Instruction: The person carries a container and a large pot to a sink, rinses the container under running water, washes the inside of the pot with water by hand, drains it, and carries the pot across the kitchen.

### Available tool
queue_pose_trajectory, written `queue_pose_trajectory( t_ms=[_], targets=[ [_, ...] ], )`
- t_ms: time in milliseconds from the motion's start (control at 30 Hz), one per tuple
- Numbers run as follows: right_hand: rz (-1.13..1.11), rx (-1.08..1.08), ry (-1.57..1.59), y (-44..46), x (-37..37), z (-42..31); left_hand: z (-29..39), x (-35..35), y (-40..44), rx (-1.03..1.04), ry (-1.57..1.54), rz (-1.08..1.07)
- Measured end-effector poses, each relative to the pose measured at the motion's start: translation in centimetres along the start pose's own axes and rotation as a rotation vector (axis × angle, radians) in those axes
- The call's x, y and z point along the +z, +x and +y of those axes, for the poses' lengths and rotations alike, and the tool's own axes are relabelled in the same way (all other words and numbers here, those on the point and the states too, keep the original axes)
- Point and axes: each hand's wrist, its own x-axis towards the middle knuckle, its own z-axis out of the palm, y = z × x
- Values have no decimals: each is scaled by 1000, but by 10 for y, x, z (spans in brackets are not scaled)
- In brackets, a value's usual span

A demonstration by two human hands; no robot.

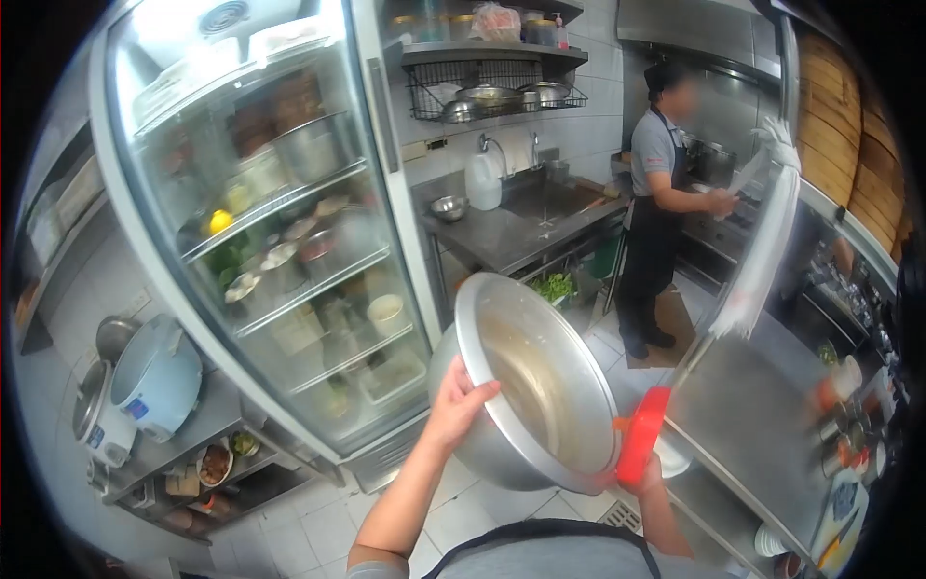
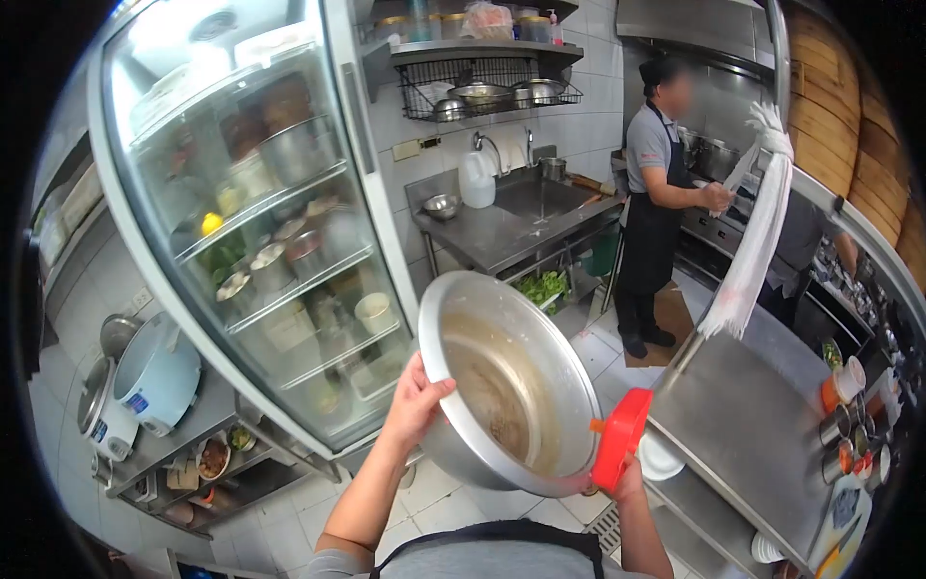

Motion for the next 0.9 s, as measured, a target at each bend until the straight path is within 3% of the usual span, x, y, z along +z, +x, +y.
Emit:
queue_pose_trajectory(
  t_ms=[33,133,200,367,467,667,900],
  targets=[
    [-33,-43,-146,11,27,-20,-4,-3,23,39,-22,21],
    [-150,93,-54,64,79,-76,-21,-7,93,158,-99,124],
    [-143,53,-116,109,98,-99,-22,-22,127,103,-112,62],
    [-199,38,-206,217,150,-144,-46,-54,230,195,-190,105],
    [-135,88,-217,267,167,-152,-67,-81,282,196,-255,123],
    [-101,-19,-236,375,220,-167,-99,-139,389,206,-327,153],
    [-171,65,-270,477,269,-186,-139,-193,467,225,-397,291]
  ],
)
